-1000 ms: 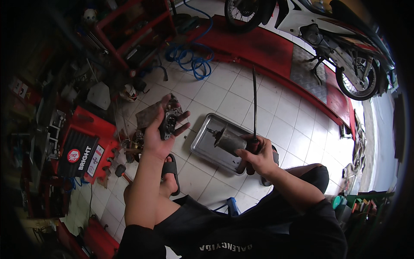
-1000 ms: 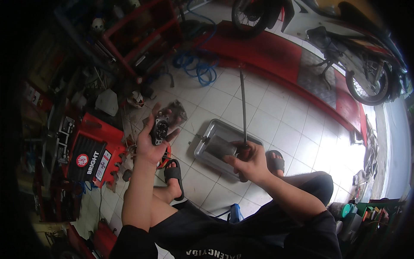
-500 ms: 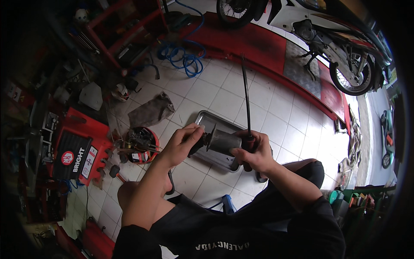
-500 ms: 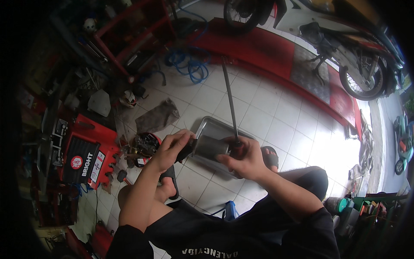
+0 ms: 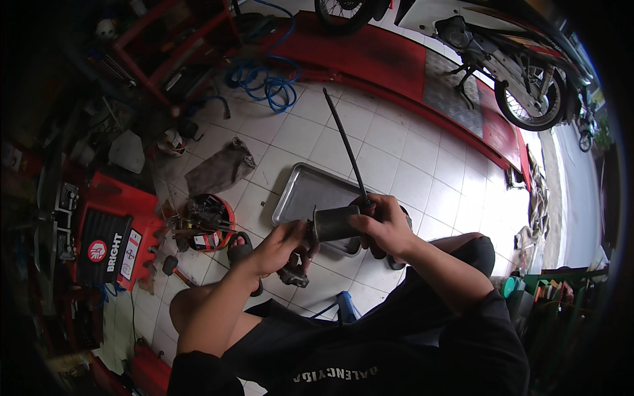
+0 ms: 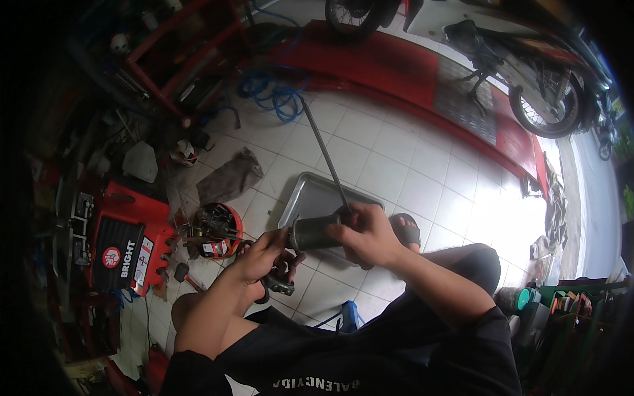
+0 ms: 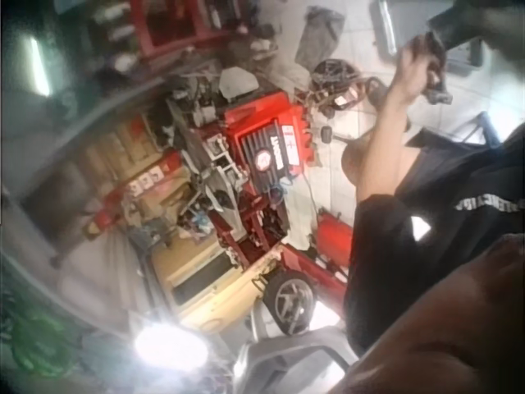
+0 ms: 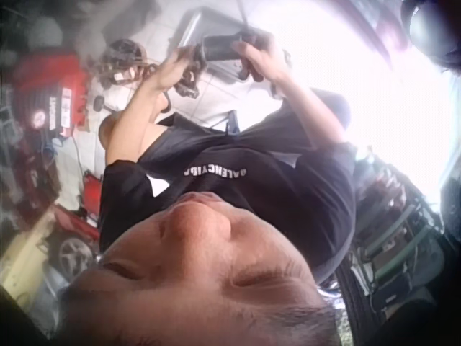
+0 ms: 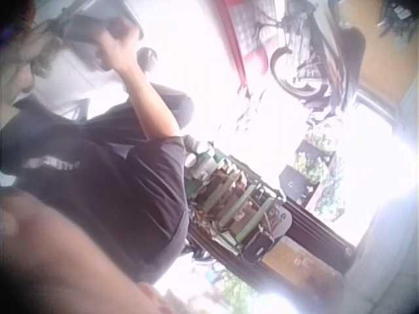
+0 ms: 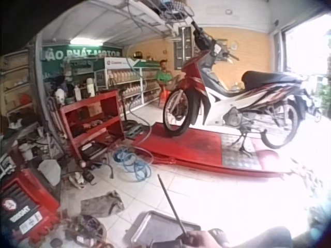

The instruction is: The person disassembles a cylindrical motorcycle part using a screwdriver, removing screws and internal components into a metal tray. They then handle a smaller circular part, using the screwdriver to remove additional components and place them in the tray.

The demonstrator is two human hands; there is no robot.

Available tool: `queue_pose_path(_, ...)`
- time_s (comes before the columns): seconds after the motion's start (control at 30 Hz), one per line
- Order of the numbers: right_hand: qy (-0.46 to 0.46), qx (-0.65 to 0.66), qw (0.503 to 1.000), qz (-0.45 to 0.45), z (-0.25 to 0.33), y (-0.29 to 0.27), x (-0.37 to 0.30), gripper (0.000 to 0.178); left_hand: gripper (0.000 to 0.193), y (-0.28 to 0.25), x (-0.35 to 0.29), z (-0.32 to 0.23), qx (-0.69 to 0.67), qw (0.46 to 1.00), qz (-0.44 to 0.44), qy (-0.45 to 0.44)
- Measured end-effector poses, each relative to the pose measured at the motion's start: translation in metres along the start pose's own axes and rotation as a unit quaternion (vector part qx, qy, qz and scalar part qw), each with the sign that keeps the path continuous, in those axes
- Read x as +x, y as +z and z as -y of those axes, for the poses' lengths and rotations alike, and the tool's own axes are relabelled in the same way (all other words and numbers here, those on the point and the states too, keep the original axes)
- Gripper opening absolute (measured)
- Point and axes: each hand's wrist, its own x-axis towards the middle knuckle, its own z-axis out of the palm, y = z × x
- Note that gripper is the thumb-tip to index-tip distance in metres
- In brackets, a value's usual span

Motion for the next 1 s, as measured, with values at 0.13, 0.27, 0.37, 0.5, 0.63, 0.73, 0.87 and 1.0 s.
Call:
queue_pose_path(0.13, 0.021, -0.005, 1.000, -0.014, -0.018, -0.004, 0.008, 0.034, 0.059, 0.012, 0.003, 0.009, -0.064, 0.997, -0.011, -0.043)
queue_pose_path(0.27, 0.025, 0.007, 1.000, -0.013, -0.031, -0.004, 0.015, 0.039, 0.055, 0.015, 0.008, 0.002, -0.101, 0.990, -0.081, -0.046)
queue_pose_path(0.37, 0.028, -0.001, 0.999, -0.037, -0.025, 0.000, 0.011, 0.042, 0.055, 0.017, 0.008, -0.005, -0.033, 0.994, -0.101, -0.038)
queue_pose_path(0.5, 0.019, -0.023, 0.999, -0.035, -0.026, -0.002, 0.011, 0.041, 0.051, 0.013, 0.007, -0.003, 0.015, 0.996, -0.084, -0.013)
queue_pose_path(0.63, -0.004, -0.014, 1.000, -0.003, -0.023, -0.002, 0.009, 0.040, 0.054, 0.002, 0.005, 0.011, -0.045, 0.998, -0.036, -0.010)
queue_pose_path(0.73, 0.012, -0.003, 1.000, -0.005, -0.028, -0.004, 0.010, 0.039, 0.065, 0.000, 0.005, 0.009, -0.157, 0.986, 0.003, -0.053)
queue_pose_path(0.87, 0.011, 0.072, 0.996, -0.057, -0.024, -0.003, 0.014, 0.041, 0.080, -0.016, 0.004, 0.012, -0.451, 0.887, 0.056, -0.081)
queue_pose_path(1.0, 0.004, 0.080, 0.993, -0.087, -0.009, -0.010, 0.018, 0.044, 0.073, -0.026, 0.004, 0.018, -0.512, 0.848, 0.073, 0.117)
